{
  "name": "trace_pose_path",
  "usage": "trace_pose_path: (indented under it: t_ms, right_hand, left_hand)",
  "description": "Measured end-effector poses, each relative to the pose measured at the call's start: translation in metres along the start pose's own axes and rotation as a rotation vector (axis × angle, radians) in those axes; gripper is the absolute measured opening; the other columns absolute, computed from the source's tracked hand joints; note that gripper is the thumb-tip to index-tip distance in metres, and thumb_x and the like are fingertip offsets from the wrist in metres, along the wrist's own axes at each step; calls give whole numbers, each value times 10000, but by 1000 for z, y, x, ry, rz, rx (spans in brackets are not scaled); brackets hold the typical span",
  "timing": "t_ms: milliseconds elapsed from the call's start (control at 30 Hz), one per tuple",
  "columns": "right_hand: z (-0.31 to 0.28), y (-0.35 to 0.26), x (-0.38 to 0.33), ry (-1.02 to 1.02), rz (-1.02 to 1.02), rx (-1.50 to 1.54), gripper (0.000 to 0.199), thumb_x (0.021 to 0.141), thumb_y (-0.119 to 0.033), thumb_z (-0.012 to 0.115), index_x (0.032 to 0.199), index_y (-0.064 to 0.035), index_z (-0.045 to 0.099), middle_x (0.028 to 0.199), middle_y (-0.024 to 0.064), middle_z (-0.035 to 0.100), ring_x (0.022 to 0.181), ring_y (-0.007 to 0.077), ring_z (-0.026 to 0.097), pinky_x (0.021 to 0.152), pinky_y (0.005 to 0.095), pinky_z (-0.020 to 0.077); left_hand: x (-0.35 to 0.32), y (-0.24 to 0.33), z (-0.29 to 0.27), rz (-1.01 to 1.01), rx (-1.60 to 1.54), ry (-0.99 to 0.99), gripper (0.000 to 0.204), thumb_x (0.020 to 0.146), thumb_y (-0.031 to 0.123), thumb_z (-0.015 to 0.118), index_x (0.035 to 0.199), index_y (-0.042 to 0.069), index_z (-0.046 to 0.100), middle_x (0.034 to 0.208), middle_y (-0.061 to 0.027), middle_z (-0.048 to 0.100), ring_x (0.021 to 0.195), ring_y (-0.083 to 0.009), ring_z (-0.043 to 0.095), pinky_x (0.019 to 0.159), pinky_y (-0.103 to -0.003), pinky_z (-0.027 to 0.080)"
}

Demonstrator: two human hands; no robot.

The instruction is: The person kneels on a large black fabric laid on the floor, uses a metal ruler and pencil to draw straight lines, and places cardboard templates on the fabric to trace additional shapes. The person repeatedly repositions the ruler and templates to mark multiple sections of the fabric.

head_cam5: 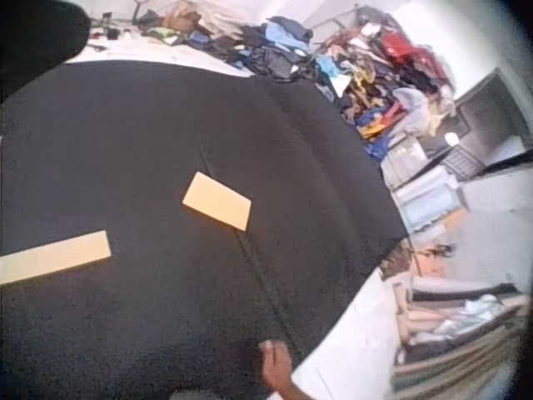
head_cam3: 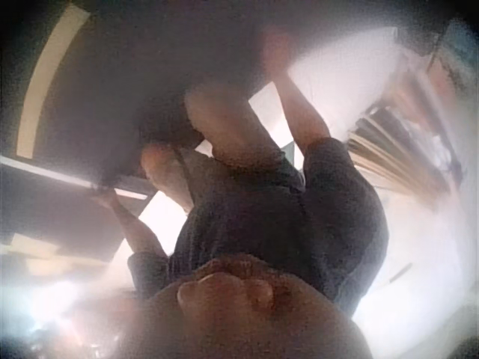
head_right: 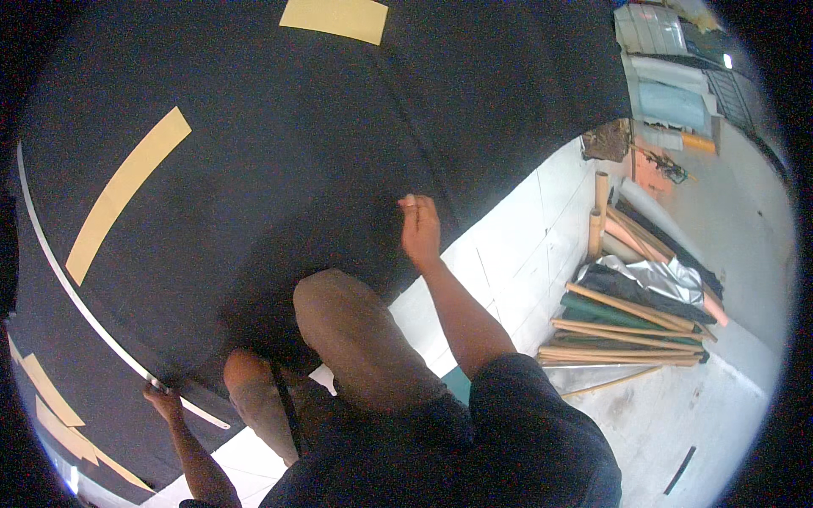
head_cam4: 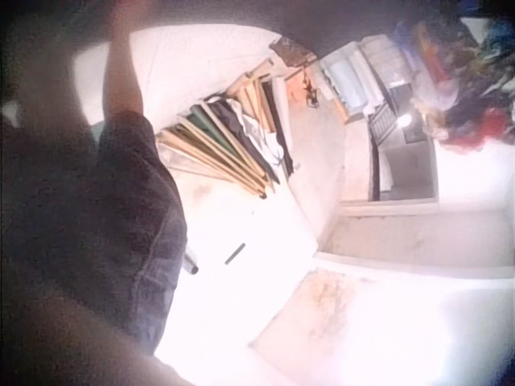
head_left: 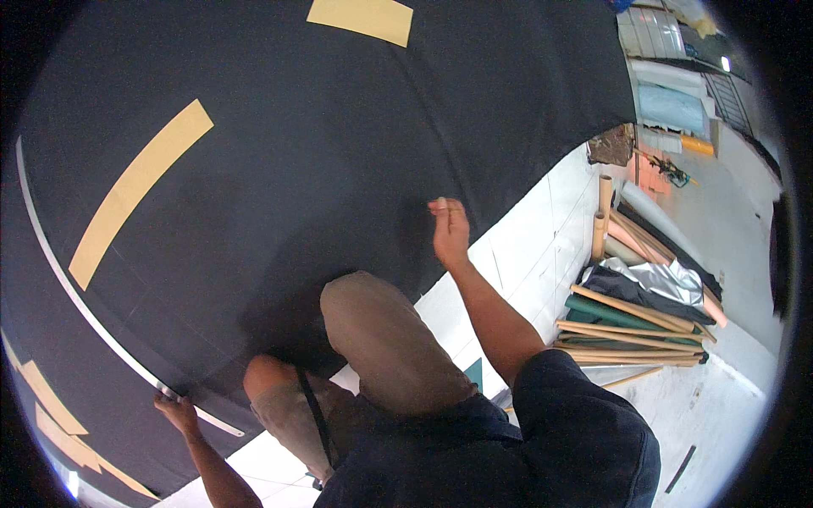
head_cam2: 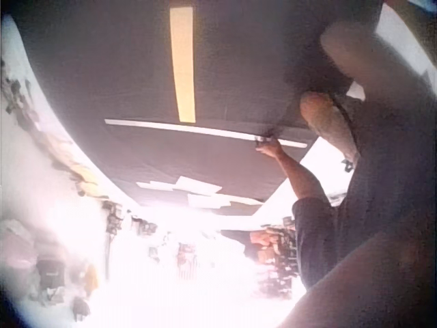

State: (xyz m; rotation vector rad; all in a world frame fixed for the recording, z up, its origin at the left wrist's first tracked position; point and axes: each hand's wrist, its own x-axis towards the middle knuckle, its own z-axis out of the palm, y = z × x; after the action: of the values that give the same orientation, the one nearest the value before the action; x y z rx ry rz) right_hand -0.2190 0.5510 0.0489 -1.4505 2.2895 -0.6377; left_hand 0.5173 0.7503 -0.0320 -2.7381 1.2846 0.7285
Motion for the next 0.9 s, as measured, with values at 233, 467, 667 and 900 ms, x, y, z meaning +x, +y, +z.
trace_pose_path:
  t_ms: [233, 467, 667, 900]
  right_hand:
    - [8, -54, -14, 109, -205, -50, 327, 1091, -158, 424, 1195, -15, 699, 1157, 184, 698, 1012, 319, 686, 924, 394, 516]
    - [-7, -166, -50, -411, -298, 592, 351, 1006, -30, 446, 1304, -31, 632, 1136, 128, 720, 1073, 260, 686, 1053, 428, 471]
    - [-9, -240, -53, -841, -113, 736, 477, 948, -335, 714, 1295, -20, 626, 1093, 144, 702, 874, 249, 691, 824, 391, 558]
    - [-70, -162, -13, -772, -265, 206, 741, 916, -433, 752, 1478, -23, 495, 1247, 252, 679, 1084, 314, 712, 897, 426, 562]
  left_hand:
    - [-10, 63, -28, -11, -24, -91, 716, 745, 95, 642, 1398, -86, 409, 1327, -319, 523, 1269, -492, 527, 1099, -515, 409]
    - [-27, 176, -114, 271, -775, 39, 617, 871, 127, 651, 1407, -72, 421, 1151, -166, 598, 1091, -269, 591, 954, -423, 472]
    - [-36, 395, -133, 249, -808, 183, 243, 1029, 196, 584, 1165, -6, 583, 874, -16, 559, 781, -118, 499, 696, -324, 429]
    - [-97, 575, 11, 201, -919, 69, 342, 1009, 230, 631, 1167, -18, 456, 1001, -185, 615, 906, -265, 631, 815, -435, 512]
